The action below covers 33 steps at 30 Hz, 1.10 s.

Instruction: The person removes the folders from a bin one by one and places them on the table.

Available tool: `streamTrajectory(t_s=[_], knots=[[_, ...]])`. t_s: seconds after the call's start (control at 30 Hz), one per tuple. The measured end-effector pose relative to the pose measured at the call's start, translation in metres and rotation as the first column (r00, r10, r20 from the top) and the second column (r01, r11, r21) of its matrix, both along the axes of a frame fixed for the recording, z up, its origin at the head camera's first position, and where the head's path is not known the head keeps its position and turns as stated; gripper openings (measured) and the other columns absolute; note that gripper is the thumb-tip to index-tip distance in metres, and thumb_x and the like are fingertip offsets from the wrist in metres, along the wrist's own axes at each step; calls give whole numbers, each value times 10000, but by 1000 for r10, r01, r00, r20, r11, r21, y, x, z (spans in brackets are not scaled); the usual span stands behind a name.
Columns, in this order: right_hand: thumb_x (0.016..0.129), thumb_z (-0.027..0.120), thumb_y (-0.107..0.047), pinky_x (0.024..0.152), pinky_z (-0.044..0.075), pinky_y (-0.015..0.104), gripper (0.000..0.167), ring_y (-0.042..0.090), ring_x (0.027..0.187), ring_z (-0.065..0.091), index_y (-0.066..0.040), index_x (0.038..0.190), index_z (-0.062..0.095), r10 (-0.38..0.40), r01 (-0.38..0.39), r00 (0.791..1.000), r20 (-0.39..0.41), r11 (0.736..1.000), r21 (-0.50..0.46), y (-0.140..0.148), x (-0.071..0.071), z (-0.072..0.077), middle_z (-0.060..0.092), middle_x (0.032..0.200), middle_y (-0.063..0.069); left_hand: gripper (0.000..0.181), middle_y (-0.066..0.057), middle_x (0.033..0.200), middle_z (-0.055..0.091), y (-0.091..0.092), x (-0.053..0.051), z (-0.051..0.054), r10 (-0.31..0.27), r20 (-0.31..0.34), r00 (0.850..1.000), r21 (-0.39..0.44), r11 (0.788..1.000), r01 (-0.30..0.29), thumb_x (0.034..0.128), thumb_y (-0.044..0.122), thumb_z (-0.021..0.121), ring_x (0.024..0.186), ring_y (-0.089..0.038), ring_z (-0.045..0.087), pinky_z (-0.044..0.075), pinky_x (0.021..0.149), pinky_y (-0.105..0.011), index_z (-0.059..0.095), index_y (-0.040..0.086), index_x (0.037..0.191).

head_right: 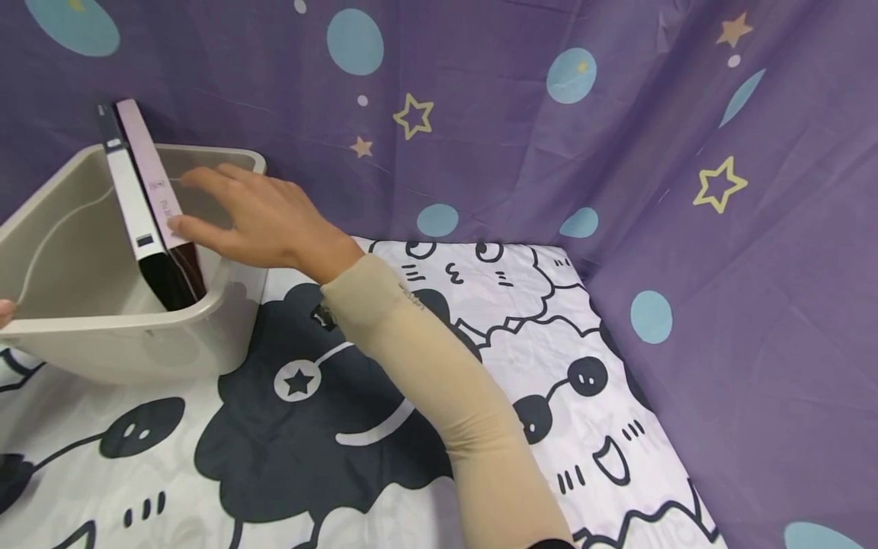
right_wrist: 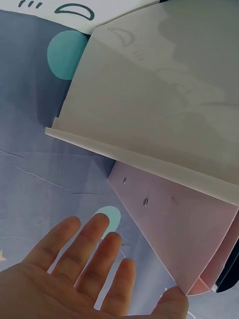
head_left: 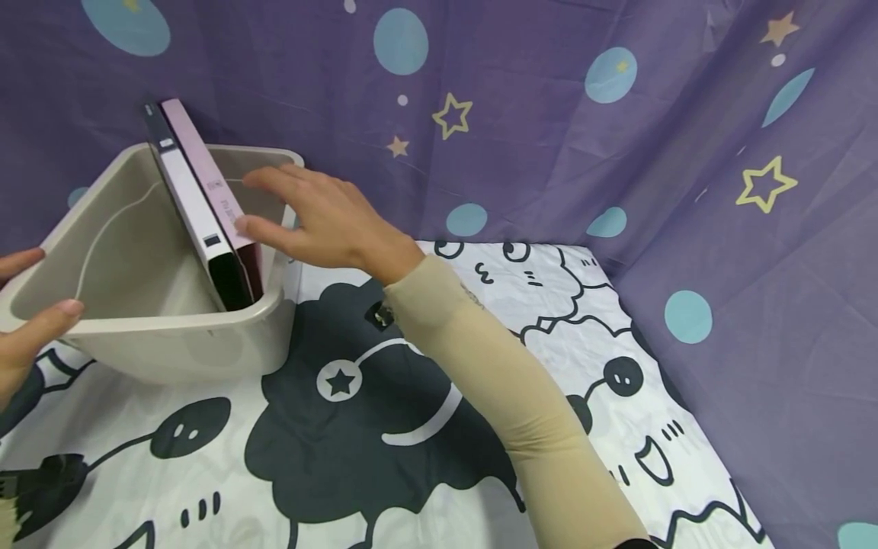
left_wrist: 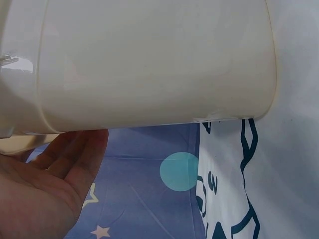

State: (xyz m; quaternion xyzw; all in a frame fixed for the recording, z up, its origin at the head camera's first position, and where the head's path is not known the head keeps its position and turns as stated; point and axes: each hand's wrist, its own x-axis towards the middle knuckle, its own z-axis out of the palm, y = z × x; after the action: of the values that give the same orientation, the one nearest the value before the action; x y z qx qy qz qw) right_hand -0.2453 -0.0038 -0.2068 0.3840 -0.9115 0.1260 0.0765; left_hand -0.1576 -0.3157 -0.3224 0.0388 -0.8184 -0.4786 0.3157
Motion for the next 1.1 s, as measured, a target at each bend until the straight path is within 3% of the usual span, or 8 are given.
streamTrajectory(t_s=[0.17, 0.47, 0.6, 0.87, 1.1], knots=[[941, 471, -516, 947, 333, 145, 560, -25, 1186, 451, -235, 1425, 440, 61, -57, 996, 61, 996, -66, -3, -3, -1, 467, 1401, -106, 588, 208, 1168, 502, 2, 2, 2, 5, 11, 1000, -2, 1000, -5, 835, -2, 647, 1015, 50, 483, 372, 907, -86, 519, 184, 1378], [950, 504, -432, 909, 330, 95, 473, -18, 1142, 469, -253, 1388, 488, 148, -124, 974, 174, 982, -143, -10, -7, -4, 481, 1370, -109, 582, 235, 1123, 500, 2, 1, 0, -14, -31, 999, 1, 1000, 14, 818, -22, 658, 958, 71, 480, 387, 846, -62, 539, 154, 1360], [956, 502, -412, 907, 319, 68, 472, 2, 1155, 463, -237, 1394, 486, 165, -134, 962, 218, 980, -150, -13, -8, -3, 476, 1369, -94, 580, 236, 1113, 506, 2, 0, -1, -18, -39, 999, 9, 1000, 18, 813, -35, 658, 949, 68, 483, 387, 815, -52, 547, 145, 1352], [956, 519, -391, 920, 327, 64, 481, -6, 1166, 460, -211, 1400, 481, 177, -131, 947, 269, 974, -182, -18, -11, -3, 481, 1370, -106, 594, 203, 1147, 507, 0, 0, 0, 5, 36, 999, 43, 999, -7, 823, -40, 636, 965, 46, 470, 370, 801, -40, 530, 164, 1371], [948, 544, -356, 901, 351, 67, 479, -2, 1127, 488, -187, 1393, 490, 215, -141, 927, 308, 960, -244, -21, -13, -4, 498, 1351, -93, 599, 207, 1133, 511, 0, 0, 0, 4, 15, 1000, 34, 999, -4, 811, -48, 647, 949, 50, 478, 375, 786, -45, 538, 157, 1363]])
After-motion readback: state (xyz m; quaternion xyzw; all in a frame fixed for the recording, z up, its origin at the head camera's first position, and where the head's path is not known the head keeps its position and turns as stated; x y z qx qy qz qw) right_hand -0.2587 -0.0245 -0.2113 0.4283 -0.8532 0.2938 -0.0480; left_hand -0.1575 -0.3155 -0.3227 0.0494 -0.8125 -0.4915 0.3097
